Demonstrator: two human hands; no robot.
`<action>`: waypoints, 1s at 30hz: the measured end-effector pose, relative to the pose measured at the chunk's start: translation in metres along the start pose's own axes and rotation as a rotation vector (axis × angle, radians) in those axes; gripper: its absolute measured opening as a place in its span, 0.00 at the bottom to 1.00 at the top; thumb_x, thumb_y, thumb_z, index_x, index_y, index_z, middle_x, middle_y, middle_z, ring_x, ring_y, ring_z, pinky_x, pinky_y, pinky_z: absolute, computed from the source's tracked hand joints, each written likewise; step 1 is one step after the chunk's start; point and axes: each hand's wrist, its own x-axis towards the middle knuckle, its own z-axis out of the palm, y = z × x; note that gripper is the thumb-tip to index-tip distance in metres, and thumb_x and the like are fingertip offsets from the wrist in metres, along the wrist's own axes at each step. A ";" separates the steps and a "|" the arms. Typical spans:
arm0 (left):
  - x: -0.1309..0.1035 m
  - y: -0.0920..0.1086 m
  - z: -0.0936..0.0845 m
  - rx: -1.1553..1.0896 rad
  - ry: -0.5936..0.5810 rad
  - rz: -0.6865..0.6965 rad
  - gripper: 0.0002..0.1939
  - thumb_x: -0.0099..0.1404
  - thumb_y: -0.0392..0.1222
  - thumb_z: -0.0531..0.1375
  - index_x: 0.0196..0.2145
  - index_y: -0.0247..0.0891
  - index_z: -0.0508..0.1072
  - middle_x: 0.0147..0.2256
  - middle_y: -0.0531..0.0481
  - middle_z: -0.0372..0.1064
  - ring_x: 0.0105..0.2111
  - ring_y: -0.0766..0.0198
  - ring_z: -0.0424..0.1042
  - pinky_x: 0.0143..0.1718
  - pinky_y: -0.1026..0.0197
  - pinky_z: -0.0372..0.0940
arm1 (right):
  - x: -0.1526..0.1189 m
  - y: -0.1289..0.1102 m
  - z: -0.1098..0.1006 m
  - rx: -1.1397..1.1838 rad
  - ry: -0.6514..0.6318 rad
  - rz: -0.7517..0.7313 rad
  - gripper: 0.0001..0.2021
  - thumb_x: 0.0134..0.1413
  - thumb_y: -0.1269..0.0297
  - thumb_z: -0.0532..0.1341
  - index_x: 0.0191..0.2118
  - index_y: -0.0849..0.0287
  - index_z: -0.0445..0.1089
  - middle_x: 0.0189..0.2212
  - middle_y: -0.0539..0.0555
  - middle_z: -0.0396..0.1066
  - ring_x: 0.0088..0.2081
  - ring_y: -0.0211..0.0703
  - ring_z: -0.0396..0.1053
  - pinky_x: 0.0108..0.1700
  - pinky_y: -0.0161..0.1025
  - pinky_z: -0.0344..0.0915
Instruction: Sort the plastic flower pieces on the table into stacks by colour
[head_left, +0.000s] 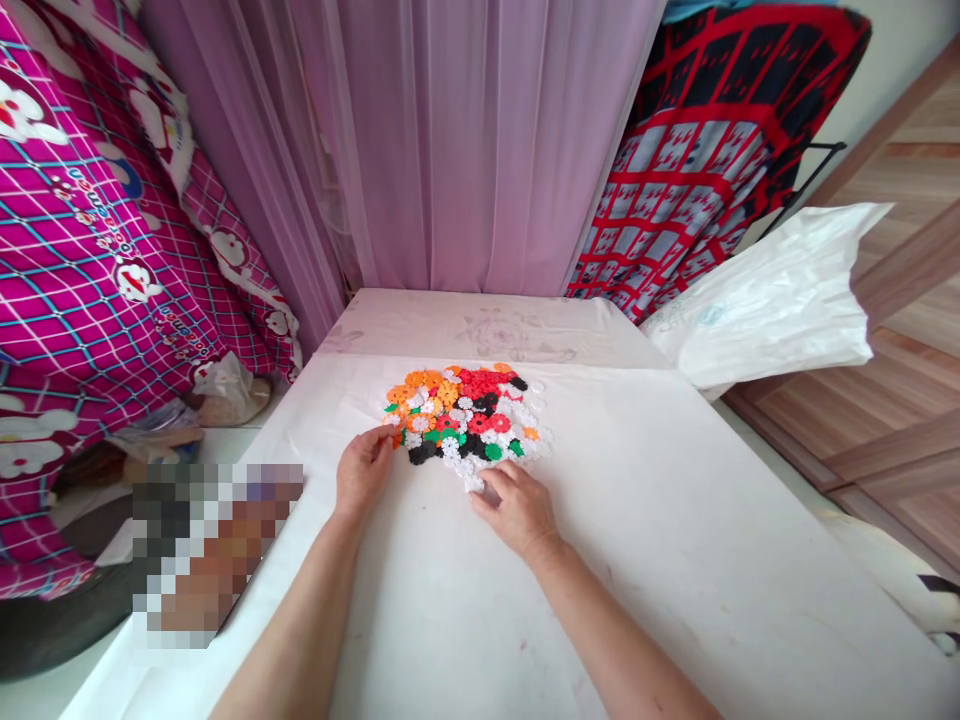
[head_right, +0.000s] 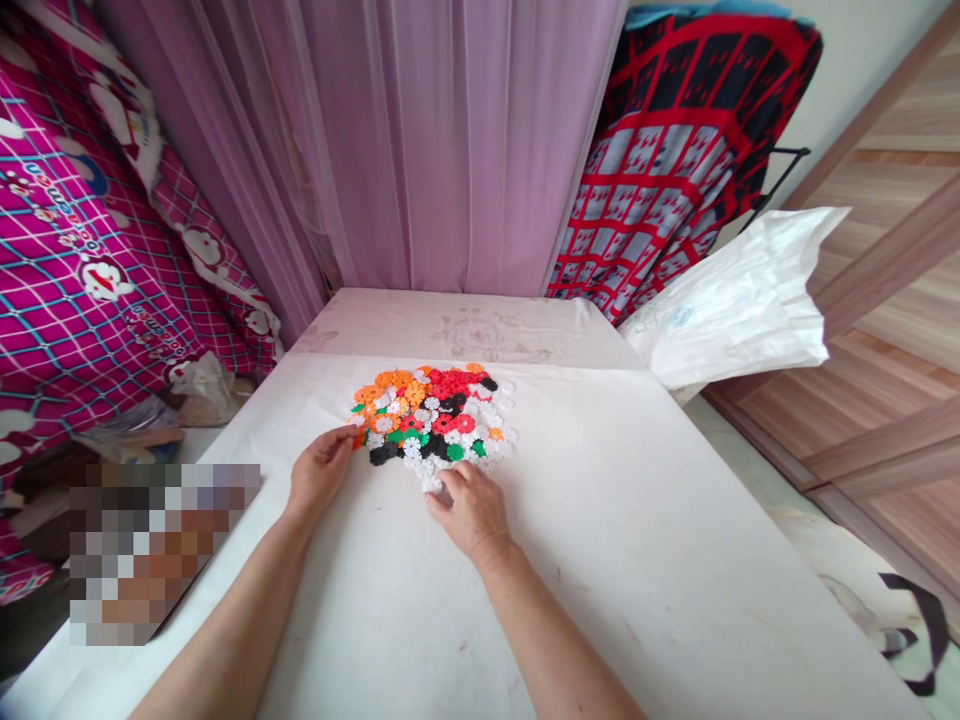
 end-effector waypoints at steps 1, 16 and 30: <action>0.000 0.000 0.000 0.011 0.003 0.000 0.18 0.63 0.46 0.51 0.43 0.43 0.77 0.39 0.50 0.78 0.38 0.59 0.75 0.43 0.57 0.67 | 0.000 -0.001 -0.001 -0.009 -0.010 0.008 0.07 0.52 0.61 0.63 0.38 0.52 0.74 0.36 0.50 0.73 0.39 0.41 0.70 0.42 0.34 0.63; 0.000 0.000 -0.002 0.012 0.010 0.015 0.17 0.62 0.46 0.52 0.41 0.43 0.78 0.39 0.50 0.78 0.40 0.58 0.75 0.44 0.57 0.67 | -0.002 0.008 -0.004 -0.093 0.023 0.153 0.04 0.50 0.62 0.63 0.33 0.53 0.72 0.32 0.50 0.73 0.34 0.40 0.69 0.34 0.34 0.58; 0.000 0.004 -0.004 0.021 -0.001 0.005 0.18 0.61 0.47 0.51 0.42 0.43 0.77 0.38 0.50 0.78 0.39 0.58 0.75 0.42 0.57 0.67 | 0.008 0.042 -0.013 -0.070 0.079 0.231 0.15 0.53 0.62 0.61 0.47 0.51 0.74 0.43 0.52 0.73 0.42 0.41 0.71 0.41 0.35 0.64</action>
